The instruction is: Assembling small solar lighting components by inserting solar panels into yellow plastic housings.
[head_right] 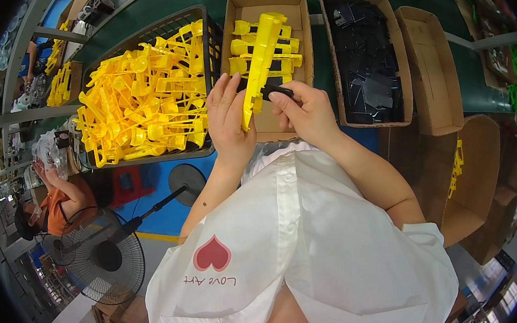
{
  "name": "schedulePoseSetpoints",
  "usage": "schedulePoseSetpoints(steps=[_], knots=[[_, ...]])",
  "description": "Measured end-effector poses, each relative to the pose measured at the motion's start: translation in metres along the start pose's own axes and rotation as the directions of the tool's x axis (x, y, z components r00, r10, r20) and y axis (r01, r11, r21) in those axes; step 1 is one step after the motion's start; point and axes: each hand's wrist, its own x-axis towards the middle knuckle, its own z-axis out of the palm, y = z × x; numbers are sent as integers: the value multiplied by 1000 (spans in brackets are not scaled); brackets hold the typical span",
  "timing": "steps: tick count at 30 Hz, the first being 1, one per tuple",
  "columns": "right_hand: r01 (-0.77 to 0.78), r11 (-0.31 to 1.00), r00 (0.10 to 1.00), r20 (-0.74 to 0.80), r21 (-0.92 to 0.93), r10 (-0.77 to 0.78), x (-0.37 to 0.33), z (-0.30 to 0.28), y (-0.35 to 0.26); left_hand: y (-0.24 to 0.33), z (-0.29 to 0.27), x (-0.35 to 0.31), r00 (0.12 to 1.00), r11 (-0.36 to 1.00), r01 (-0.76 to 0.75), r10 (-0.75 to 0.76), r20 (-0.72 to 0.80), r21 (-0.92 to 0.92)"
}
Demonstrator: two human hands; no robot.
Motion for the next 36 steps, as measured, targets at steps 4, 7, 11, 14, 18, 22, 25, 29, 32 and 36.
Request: schedulePoseSetpoints(steps=[4,7,11,14,18,22,25,29,32,36], knots=[[-57,998,998,-11,25,57,-2,2,-2,1,-4,-8,998,997,-64,64,1,37],[-47,998,999,-4,45,48,-2,1,-1,10,-6,-11,994,998,57,-59,-91,-28],[-84,994,996,37,74,81,-2,-3,-1,-1,-13,-5,999,999,35,-35,-21,-18],[-93,994,995,40,53,91,-3,-4,1,-5,-12,-9,1000,1000,11,-11,-23,17],[-89,987,996,-8,135,91,-5,-2,2,-2,-12,-14,998,997,-66,66,9,29],[-85,993,996,18,83,84,-1,-7,-2,3,-11,-25,974,904,212,-226,7,-370],[-80,996,993,95,43,76,0,-14,2,-1,-18,-19,910,733,372,-410,67,-569],[-153,986,974,181,66,139,1,-16,-1,-9,-30,-5,615,2,682,-542,572,-731],[-189,980,971,162,57,178,-1,-14,-5,-6,-31,0,708,244,659,-520,478,-711],[-179,983,973,155,45,170,-1,-12,-3,-10,-27,-4,882,661,469,-387,270,-586]])
